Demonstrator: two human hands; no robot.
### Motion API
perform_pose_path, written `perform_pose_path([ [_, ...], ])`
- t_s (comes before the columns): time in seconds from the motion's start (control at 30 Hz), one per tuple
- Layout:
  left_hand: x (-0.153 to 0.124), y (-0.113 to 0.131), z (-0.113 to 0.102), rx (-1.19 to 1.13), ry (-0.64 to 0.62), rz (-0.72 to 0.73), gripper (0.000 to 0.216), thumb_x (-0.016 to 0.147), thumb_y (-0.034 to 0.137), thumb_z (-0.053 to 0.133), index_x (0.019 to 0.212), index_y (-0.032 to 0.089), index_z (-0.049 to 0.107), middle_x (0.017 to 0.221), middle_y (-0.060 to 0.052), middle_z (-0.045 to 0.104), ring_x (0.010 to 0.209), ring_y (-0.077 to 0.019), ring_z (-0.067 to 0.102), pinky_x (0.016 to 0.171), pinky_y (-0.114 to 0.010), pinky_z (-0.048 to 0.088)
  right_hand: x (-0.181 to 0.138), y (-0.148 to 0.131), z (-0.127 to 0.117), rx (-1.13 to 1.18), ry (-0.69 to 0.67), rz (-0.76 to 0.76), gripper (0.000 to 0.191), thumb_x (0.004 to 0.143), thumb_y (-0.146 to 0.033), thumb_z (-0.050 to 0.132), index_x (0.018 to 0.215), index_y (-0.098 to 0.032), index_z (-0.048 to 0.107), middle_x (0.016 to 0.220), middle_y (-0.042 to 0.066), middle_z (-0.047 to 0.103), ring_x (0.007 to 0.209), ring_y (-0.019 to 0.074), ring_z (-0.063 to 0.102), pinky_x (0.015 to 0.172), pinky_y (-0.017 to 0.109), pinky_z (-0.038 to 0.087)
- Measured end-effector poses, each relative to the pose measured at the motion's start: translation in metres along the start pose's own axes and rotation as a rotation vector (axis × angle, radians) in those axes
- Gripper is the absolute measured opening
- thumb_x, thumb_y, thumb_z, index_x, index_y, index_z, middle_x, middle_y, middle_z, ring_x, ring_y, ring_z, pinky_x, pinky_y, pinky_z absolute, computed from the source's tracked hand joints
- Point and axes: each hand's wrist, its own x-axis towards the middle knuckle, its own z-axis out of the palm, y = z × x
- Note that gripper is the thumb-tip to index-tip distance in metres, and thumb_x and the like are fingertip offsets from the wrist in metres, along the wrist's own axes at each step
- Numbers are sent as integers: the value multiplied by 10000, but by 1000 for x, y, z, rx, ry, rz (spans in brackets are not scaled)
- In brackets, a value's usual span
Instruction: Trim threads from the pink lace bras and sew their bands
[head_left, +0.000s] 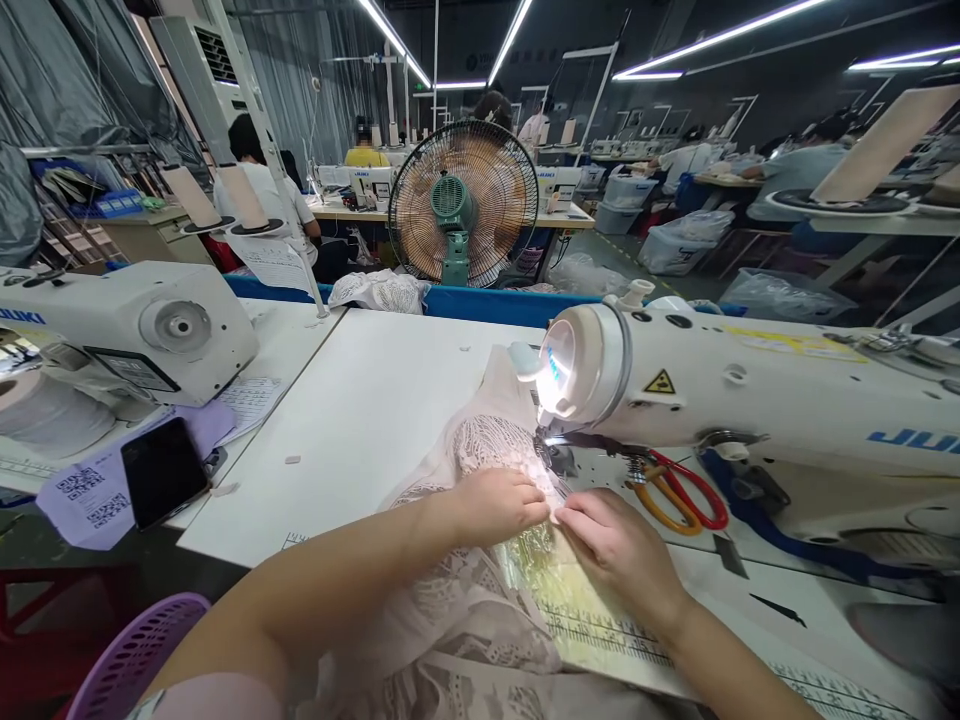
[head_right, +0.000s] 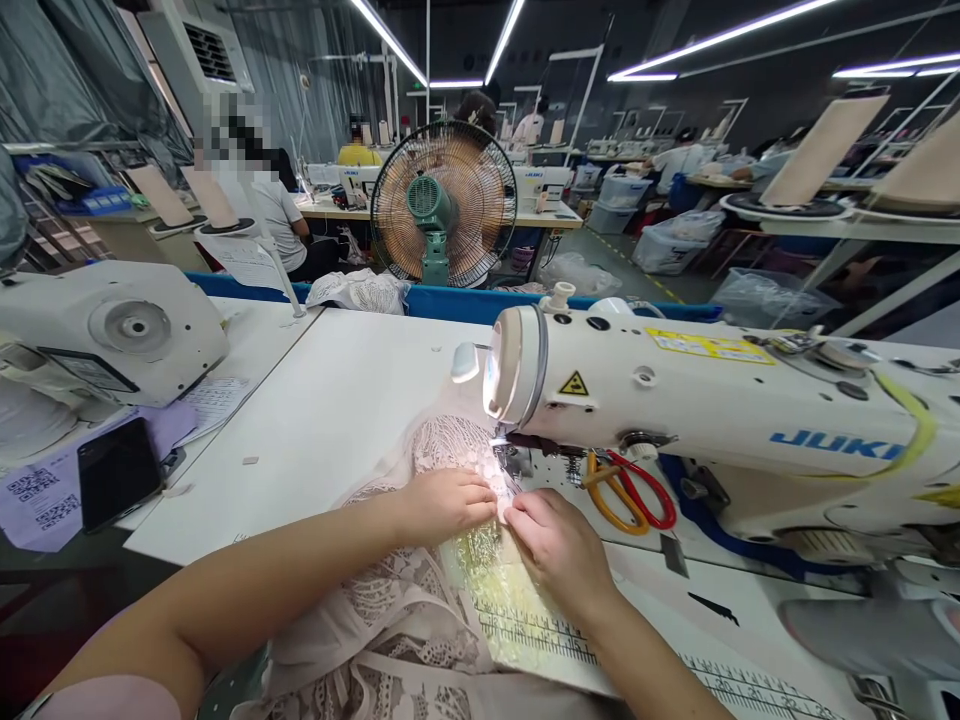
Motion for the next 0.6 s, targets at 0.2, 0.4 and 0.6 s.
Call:
perform_pose_path([
  [0.2,4,-14,-5,-39,-69,-69,212,945,236,479,1012,194,676,1013,-29,689,916,-171,599,811,-288,442,12,5,5,-50,2,7,297,932,-223,434,754,-182,669,771,53,632,764,200,527,653,286,381],
  [0.4,7,-30,-3,-44,-105,-66,229,942,240,484,1054,220,683,1126,-20,675,991,-196,585,847,-309,421,21,9,13,-104,24,26,319,930,-219,420,727,-181,664,774,59,634,796,212,527,688,298,364],
  [0.6,11,-47,-2,-37,-104,-47,227,940,245,492,1061,222,683,1148,-29,674,998,-193,594,842,-296,430,24,7,21,-206,45,100,280,891,-173,435,704,-187,643,784,68,604,784,223,515,676,311,335],
])
